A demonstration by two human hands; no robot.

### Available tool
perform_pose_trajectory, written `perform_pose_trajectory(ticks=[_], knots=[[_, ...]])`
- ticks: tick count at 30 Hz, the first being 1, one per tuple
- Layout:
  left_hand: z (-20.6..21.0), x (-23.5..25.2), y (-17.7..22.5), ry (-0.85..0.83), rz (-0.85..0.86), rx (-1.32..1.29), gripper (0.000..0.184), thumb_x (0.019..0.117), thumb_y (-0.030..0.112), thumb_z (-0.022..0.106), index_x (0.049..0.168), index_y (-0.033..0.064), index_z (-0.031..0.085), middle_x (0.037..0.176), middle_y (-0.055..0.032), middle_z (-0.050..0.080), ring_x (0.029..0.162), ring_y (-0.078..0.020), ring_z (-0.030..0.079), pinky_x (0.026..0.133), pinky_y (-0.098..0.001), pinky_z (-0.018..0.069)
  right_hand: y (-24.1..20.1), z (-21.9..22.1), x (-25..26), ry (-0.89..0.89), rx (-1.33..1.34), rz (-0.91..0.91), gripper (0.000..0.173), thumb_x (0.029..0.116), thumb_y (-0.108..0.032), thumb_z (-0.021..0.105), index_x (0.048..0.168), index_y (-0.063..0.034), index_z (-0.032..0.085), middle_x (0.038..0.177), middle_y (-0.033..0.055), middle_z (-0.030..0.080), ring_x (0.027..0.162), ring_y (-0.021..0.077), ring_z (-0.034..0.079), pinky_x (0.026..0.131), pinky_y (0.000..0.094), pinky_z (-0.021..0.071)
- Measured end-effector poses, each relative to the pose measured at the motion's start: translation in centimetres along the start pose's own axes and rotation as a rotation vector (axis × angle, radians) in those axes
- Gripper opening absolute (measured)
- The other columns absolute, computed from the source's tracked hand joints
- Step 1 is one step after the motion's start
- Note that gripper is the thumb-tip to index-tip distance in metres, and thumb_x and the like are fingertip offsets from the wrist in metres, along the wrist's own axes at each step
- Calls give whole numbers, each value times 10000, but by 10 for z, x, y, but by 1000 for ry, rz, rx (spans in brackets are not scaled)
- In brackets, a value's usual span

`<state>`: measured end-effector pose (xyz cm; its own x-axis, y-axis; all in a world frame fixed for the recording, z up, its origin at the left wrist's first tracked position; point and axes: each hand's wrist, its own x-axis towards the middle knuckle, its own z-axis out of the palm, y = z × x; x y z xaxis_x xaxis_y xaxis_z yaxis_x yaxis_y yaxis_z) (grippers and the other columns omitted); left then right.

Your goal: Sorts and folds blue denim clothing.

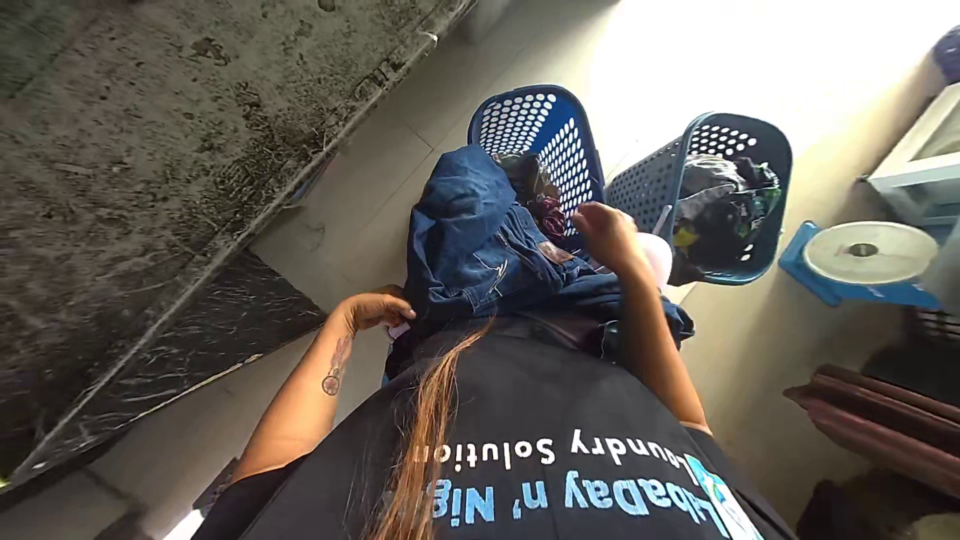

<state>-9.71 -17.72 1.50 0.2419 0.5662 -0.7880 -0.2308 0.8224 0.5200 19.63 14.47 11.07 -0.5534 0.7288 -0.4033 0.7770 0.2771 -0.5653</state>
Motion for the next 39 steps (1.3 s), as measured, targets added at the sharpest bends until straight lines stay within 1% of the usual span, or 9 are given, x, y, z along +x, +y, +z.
perform_pose_trajectory(ticks=[6, 9, 13, 18, 24, 27, 31, 35, 39], knots=[[0, -2, -5, -7, 58, -40, 183, 867, 135, 544, 722, 229, 603, 633, 109, 633, 568, 2, 583, 573, -190, 509, -7, 122, 144, -57, 598, 472, 818, 994, -664, 484, 1345, 69, 572, 1356, 271, 592, 1253, 364, 588, 1056, 561, 467], [-2, -6, -21, -5, 120, -123, 128, 845, 175, 587, 743, 228, 643, 652, 98, 653, 577, -4, 597, 578, -196, 518, -22, 152, 159, 55, 704, 458, 541, 860, -196, 780, 1307, 43, 591, 1257, 251, 625, 1148, 357, 618, 952, 565, 521], [-10, -16, -38, 109, 249, -200, 131, 889, 259, 632, 933, 171, 719, 833, 42, 738, 740, -62, 687, 706, -260, 588, -53, 137, 135, 314, 724, -12, 699, 752, 115, 687, 1421, 30, 508, 1329, 221, 625, 1189, 278, 639, 989, 435, 554], [-18, -23, 17, 601, 622, -2, 411, 1027, 170, 547, 1397, -8, 543, 1382, -135, 605, 1190, -199, 631, 1038, -395, 521, -80, 105, 33, 414, 202, -760, 415, 875, 83, 567, 1283, 69, 644, 1279, 210, 689, 1183, 324, 679, 1038, 501, 540], [35, -19, 142, 593, 1079, 17, 1057, 848, 496, 791, 1567, -27, 218, 1446, -138, 555, 1282, -201, 598, 1049, -399, 546, -86, 153, -33, 184, -255, -1257, 209, 993, -99, 581, 1111, -97, 754, 936, 123, 745, 960, 311, 723, 924, 487, 570], [53, 4, 157, 668, 977, -212, 442, 784, -79, 733, 1189, -23, 563, 1046, -80, 728, 976, -145, 720, 887, -360, 619, -87, 143, -38, -12, -363, -1210, 226, 985, -72, 573, 1121, -101, 751, 914, 132, 718, 932, 316, 707, 878, 479, 573], [52, -7, 137, 487, 942, -450, 324, 800, -118, 620, 1074, 54, 600, 951, -40, 743, 887, -140, 728, 808, -368, 631, -81, 130, -45, -203, -300, -1008, 316, 976, -131, 604, 1260, -200, 724, 1275, 262, 649, 1251, 436, 601, 1087, 613, 441], [47, -21, 106, 260, 1075, -429, 499, 800, -98, 646, 1279, 28, 581, 1278, -133, 690, 1158, -252, 678, 990, -454, 573, -76, 109, -47, -293, 48, -866, 309, 927, -179, 604, 1179, -203, 780, 1462, 274, 535, 1428, 419, 451, 1192, 642, 307], [49, -35, 82, 82, 1101, -395, 735, 822, 123, 799, 1478, 112, 468, 1538, -101, 511, 1352, -261, 552, 1075, -439, 513, -93, 81, -40, 9, 273, -768, 244, 993, -112, 573, 1147, -23, 740, 1172, 138, 724, 1109, 237, 687, 980, 448, 556]])
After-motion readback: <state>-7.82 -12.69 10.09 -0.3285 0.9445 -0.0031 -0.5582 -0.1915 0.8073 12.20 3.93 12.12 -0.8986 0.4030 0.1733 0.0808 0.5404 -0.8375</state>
